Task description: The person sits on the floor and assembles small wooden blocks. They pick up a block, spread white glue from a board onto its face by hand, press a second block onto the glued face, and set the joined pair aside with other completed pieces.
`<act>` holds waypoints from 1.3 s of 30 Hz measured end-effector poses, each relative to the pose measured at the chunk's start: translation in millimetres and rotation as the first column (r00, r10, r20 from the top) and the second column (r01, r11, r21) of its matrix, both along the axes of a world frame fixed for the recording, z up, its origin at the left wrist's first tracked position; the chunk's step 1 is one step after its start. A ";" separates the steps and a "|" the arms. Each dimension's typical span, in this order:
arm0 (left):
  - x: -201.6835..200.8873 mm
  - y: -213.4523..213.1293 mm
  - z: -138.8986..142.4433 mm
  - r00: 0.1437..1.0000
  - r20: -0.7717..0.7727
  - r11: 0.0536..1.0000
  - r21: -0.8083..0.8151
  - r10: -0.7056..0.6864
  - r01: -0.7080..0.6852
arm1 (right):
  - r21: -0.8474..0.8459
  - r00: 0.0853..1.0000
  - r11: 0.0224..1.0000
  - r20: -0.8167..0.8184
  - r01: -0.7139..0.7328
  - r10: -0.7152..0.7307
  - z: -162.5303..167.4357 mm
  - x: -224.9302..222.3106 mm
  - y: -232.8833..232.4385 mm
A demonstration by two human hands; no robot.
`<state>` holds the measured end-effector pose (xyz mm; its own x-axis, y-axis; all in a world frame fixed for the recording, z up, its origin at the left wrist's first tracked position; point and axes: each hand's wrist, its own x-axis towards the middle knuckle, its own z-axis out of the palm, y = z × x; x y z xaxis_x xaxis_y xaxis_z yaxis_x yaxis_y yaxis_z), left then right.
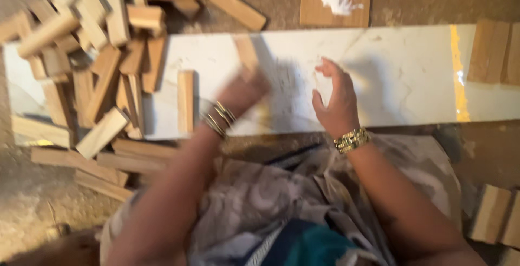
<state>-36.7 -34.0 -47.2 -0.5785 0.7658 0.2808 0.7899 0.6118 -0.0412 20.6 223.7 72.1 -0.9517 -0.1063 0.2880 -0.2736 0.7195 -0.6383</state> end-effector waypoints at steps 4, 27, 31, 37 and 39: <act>54.4 41.5 3.8 0.961 0.249 0.935 -0.298 -0.121 0.195 | 0.002 1.000 1.000 0.017 0.016 -0.016 -7.1 1.3 -2.3; 45.7 20.3 94.2 0.721 0.493 0.866 -0.168 0.487 -0.471 | -0.049 0.998 0.997 -0.005 0.055 -0.055 -81.4 -142.3 -71.1; 40.5 27.0 79.9 0.675 0.546 0.864 -0.242 0.497 -0.441 | 0.259 0.919 0.965 0.373 0.024 -0.123 -114.7 -203.0 -112.1; 44.3 24.7 63.5 0.691 0.523 0.866 -0.260 0.498 -0.427 | 0.435 0.993 0.899 0.082 0.042 -0.086 -141.7 -229.4 -131.5; 45.8 23.5 57.4 0.675 0.509 0.845 -0.338 0.534 -0.414 | 0.599 0.948 0.735 -0.187 0.318 -0.257 -130.9 -232.7 -124.2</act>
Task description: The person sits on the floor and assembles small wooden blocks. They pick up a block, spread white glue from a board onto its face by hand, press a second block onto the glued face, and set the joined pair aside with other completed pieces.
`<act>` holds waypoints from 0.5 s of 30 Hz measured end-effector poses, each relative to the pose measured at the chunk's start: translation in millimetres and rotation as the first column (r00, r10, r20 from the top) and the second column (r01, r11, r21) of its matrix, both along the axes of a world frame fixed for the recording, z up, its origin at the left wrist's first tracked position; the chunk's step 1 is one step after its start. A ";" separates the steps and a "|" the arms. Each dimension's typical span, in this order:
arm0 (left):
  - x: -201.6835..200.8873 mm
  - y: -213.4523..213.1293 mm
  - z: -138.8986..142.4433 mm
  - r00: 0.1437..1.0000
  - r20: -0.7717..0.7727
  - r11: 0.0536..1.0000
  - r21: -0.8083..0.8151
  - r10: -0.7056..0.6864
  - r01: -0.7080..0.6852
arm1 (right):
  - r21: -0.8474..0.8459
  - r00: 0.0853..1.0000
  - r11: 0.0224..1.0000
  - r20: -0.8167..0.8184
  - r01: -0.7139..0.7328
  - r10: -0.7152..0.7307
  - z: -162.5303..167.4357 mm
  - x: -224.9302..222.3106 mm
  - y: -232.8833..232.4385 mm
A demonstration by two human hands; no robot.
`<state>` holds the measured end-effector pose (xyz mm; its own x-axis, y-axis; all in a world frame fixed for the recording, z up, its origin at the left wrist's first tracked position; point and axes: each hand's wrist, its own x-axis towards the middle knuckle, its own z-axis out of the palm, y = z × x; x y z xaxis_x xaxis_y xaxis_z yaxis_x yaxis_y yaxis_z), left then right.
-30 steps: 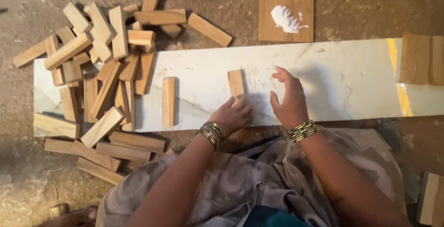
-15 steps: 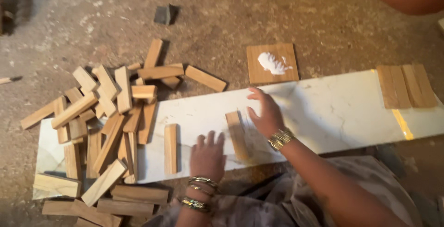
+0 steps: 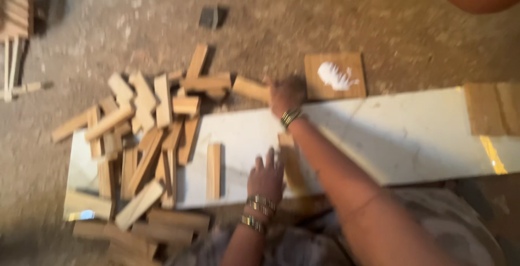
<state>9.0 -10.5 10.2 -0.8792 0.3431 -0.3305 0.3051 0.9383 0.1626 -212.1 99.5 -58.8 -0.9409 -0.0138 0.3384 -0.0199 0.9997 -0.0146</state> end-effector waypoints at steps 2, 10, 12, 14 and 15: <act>1.1 -2.8 -5.0 0.998 -0.051 0.999 0.040 0.037 -0.035 | -0.493 0.931 0.789 -0.200 -0.366 0.306 11.8 16.5 32.7; -5.1 3.8 -7.5 0.992 -0.122 0.996 0.094 0.023 -0.012 | -0.573 0.896 0.798 0.433 0.186 0.102 91.0 211.8 137.6; -8.8 4.5 -5.8 0.993 -0.119 0.997 0.080 -0.002 0.012 | -0.578 0.908 0.798 0.406 0.171 0.101 90.9 229.9 129.8; -11.3 4.7 -4.3 0.992 -0.121 0.996 0.078 -0.027 0.036 | -0.579 0.907 0.797 0.408 0.168 0.105 88.3 236.5 123.6; -12.5 4.5 -3.5 0.992 -0.124 0.996 0.078 -0.038 0.048 | -0.582 0.899 0.794 0.422 0.172 0.114 86.3 236.3 121.0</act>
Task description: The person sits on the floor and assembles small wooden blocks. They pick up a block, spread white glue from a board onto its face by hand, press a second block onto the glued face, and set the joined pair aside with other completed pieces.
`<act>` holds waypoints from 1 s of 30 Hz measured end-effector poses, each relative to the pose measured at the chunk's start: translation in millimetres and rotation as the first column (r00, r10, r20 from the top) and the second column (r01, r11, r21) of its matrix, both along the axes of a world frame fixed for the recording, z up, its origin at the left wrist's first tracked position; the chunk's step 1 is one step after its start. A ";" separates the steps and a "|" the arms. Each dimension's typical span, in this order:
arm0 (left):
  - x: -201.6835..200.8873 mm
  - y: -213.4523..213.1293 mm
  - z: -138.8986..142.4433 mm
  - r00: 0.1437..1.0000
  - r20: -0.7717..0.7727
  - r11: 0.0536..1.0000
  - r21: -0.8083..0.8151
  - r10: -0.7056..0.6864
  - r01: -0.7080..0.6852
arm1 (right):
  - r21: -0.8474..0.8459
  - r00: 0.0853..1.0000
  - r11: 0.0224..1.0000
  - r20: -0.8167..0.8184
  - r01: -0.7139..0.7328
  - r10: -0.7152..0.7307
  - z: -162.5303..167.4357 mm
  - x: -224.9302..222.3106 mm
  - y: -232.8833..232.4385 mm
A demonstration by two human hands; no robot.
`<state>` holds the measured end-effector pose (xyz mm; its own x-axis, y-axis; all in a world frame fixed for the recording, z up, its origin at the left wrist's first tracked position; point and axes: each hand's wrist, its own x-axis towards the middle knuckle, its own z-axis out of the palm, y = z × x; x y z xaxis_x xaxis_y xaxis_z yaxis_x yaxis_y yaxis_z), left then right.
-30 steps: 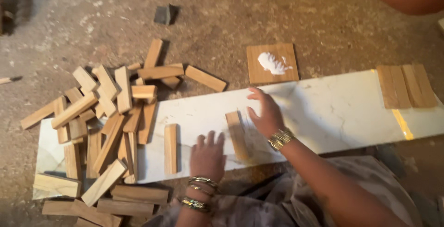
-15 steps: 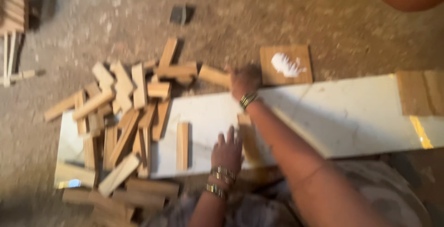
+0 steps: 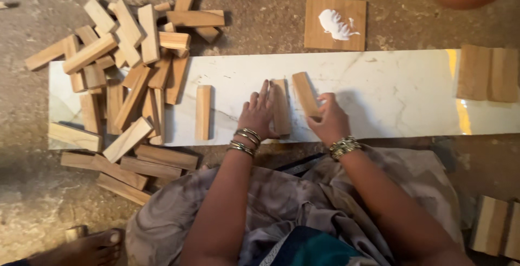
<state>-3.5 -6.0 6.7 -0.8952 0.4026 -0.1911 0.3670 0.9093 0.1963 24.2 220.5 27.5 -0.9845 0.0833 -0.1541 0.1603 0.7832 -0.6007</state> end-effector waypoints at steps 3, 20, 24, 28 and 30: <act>-1.4 -2.3 2.5 0.999 0.025 1.000 -0.010 -0.025 0.026 | -0.004 0.998 1.000 0.059 0.003 -0.003 -7.4 1.7 -8.4; -16.2 2.6 6.0 0.999 0.048 1.000 0.004 -0.011 0.011 | -0.122 0.991 0.989 -0.113 -0.080 0.066 -36.2 -28.7 -9.8; -17.2 4.1 8.7 0.999 0.046 1.000 -0.010 -0.009 0.010 | -0.131 0.987 0.986 -0.139 -0.103 0.085 -40.0 -29.7 -9.6; -18.4 5.2 6.4 0.999 0.031 1.000 -0.006 -0.007 0.008 | -0.156 0.988 0.983 -0.131 -0.097 0.077 -43.3 -31.2 -12.3; -18.2 5.5 5.4 1.000 0.014 1.000 -0.004 0.003 -0.003 | -0.152 0.987 0.983 -0.142 -0.098 0.076 -42.9 -32.0 -13.1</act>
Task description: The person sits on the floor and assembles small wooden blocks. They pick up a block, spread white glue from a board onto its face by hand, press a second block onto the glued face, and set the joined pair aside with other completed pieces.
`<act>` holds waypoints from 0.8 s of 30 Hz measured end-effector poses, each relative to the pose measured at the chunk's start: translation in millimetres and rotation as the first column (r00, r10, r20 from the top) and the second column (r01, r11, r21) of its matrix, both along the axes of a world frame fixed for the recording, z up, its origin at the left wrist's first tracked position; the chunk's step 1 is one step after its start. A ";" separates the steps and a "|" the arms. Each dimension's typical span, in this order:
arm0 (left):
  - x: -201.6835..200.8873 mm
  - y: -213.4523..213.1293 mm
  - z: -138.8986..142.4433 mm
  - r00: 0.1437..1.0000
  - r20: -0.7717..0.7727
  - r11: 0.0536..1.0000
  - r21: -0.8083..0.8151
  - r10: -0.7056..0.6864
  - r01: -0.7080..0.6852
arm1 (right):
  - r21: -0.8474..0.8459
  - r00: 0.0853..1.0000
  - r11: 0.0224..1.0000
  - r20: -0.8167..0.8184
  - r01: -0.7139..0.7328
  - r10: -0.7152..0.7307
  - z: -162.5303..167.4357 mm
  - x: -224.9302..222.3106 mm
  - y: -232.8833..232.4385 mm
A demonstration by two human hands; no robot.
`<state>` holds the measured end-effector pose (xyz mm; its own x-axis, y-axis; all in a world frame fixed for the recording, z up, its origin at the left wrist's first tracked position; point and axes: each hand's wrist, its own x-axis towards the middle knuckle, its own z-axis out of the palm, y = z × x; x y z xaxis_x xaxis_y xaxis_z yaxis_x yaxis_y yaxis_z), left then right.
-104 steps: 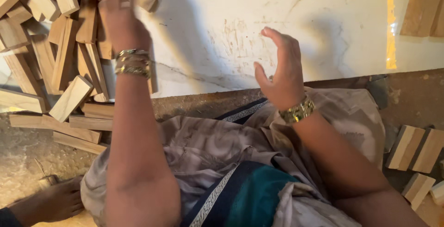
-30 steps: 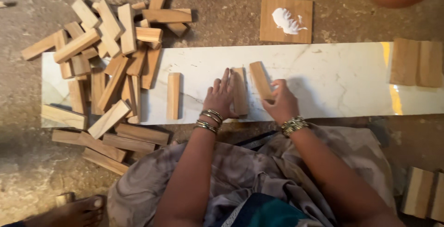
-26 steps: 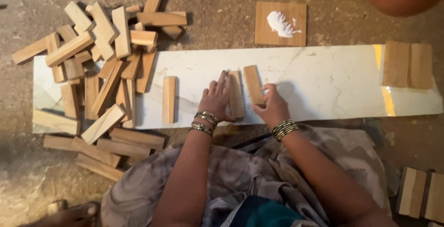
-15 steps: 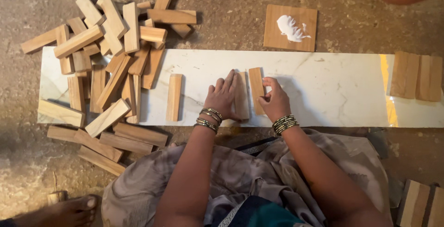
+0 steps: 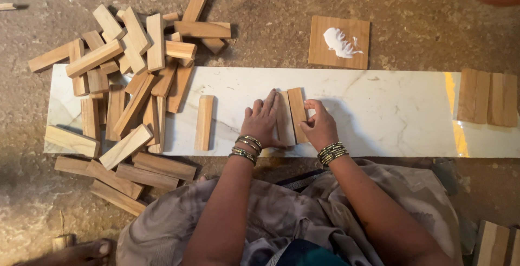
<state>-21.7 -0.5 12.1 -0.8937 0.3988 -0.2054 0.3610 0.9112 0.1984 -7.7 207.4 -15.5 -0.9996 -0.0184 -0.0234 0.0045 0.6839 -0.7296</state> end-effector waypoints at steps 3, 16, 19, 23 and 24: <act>3.0 -0.3 0.5 1.000 -0.005 1.000 0.001 0.005 -0.005 | -0.003 1.000 1.000 0.017 -0.002 0.002 2.8 2.7 -0.6; -0.1 1.4 -1.8 1.000 0.006 1.000 -0.017 0.015 -0.015 | 0.004 1.000 1.000 0.006 -0.008 0.008 2.6 0.4 -0.8; -0.9 1.7 -6.0 1.000 0.015 0.999 -0.042 0.016 -0.015 | 0.025 0.997 0.999 0.061 0.036 -0.038 2.6 0.9 -4.6; 1.5 -1.8 -13.2 0.999 -0.049 1.000 0.012 0.013 -0.013 | -0.020 0.997 0.999 0.062 0.044 -0.043 4.2 3.1 -7.6; 1.4 -2.7 -14.7 0.998 -0.061 1.000 0.018 0.009 -0.008 | -0.007 0.996 0.999 0.078 0.053 -0.052 4.5 3.4 -8.5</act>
<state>-20.3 -3.2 -2.6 -0.9077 0.3943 -0.1438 0.3652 0.9108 0.1924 -4.4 198.9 -10.9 -0.9943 0.0334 -0.1008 0.0969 0.6745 -0.7319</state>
